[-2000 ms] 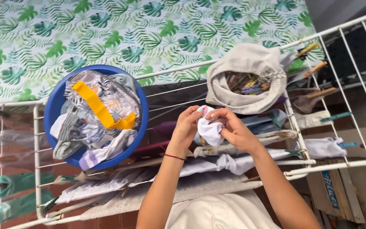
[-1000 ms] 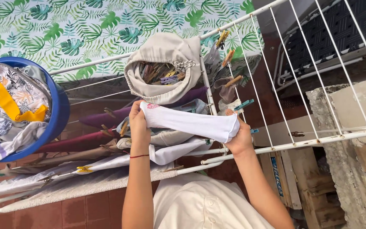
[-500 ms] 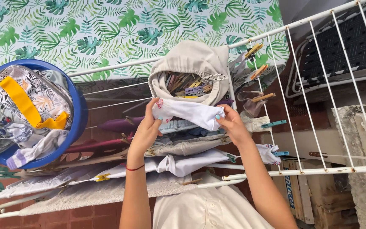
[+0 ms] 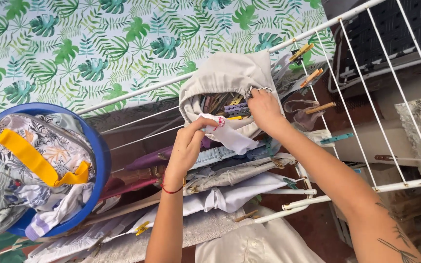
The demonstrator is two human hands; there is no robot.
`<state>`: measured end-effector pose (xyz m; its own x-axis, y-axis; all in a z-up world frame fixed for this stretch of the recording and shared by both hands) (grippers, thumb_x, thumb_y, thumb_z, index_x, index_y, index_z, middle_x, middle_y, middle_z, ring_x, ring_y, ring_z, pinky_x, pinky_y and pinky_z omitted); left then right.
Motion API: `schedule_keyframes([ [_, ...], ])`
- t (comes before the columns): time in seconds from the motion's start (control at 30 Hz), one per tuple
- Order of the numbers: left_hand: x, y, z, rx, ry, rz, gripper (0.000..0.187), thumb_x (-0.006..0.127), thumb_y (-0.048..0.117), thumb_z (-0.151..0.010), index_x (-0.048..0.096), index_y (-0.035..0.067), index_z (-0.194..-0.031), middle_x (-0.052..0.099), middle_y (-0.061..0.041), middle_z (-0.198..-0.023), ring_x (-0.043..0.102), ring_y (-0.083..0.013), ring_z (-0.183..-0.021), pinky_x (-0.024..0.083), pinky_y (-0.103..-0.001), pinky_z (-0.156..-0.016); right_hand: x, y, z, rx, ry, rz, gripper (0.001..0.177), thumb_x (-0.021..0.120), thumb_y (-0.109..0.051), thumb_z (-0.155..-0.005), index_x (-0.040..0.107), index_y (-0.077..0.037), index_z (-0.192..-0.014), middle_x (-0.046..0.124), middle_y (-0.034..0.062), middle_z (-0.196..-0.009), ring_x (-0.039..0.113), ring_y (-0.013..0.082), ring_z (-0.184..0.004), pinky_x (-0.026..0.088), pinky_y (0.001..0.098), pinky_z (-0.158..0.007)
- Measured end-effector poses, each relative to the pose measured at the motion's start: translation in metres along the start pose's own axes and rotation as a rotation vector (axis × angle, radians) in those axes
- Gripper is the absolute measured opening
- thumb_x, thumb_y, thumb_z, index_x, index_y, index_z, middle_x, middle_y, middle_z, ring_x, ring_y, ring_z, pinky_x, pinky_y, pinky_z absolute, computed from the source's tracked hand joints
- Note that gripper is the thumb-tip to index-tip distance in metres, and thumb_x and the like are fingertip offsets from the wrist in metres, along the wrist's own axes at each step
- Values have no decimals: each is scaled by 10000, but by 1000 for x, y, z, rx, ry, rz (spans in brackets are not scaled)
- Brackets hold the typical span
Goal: Hanging various laundry items such as socks, underwear, and shorts on a drying rack using clothespins.
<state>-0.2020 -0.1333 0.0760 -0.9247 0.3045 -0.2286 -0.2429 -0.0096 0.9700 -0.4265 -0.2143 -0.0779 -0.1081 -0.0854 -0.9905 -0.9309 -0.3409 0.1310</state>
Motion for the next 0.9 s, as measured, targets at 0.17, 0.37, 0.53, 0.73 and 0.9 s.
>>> schedule_keyframes([
  [0.17, 27, 57, -5, 158, -132, -28, 465, 336, 22, -809, 705, 171, -1051, 676, -109, -776, 540, -218, -677, 500, -355, -738, -43, -5, 4, -185, -86, -316, 190, 721, -134, -786, 644, -14, -912, 585, 103, -884, 610, 300, -896, 510, 378, -806],
  [0.37, 84, 130, 11, 256, -345, -141, 519, 295, 84, -889, 458, 65, -1382, 784, -119, -967, 611, -199, -616, 486, -317, -596, -141, 42, 67, 148, 294, -1479, 156, 377, -251, -1071, 381, -107, -1129, 525, 32, -463, 502, 138, -337, 390, 215, -371],
  [0.53, 170, 195, 22, 521, -405, -357, 370, 518, 71, -926, 469, 119, -1290, 755, 66, -1049, 612, -186, -602, 491, -293, -685, -157, 142, 191, 368, 331, -1879, 195, 485, -210, -1005, 369, -111, -1126, 617, 174, -841, 508, 137, -491, 340, 198, -439],
  [0.73, 265, 252, 18, 694, -401, -246, 202, 643, 17, -874, 628, 116, -1049, 754, 31, -961, 723, -105, -801, 533, -247, -736, -163, 239, 354, 616, 266, -1678, 427, 598, -104, -926, 500, -21, -1333, 629, 105, -1068, 591, 108, -812, 489, 216, -624],
  [0.9, 349, 238, -1, 695, -449, -137, 177, 707, 7, -847, 725, 129, -973, 740, -37, -796, 737, -212, -782, 561, -278, -729, -153, 272, 432, 678, 476, -1569, 268, 580, -72, -951, 635, 15, -1198, 656, 60, -977, 546, 61, -749, 465, 188, -596],
])
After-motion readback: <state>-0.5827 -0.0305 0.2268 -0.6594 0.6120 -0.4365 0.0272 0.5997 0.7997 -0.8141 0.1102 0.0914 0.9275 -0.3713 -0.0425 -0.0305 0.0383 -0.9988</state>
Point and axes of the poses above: each hand's wrist, its own z-axis away from the middle knuckle, its own x-axis out of the palm, y = z × x, the point moved 8 cm from there along -z, towards the middle knuckle
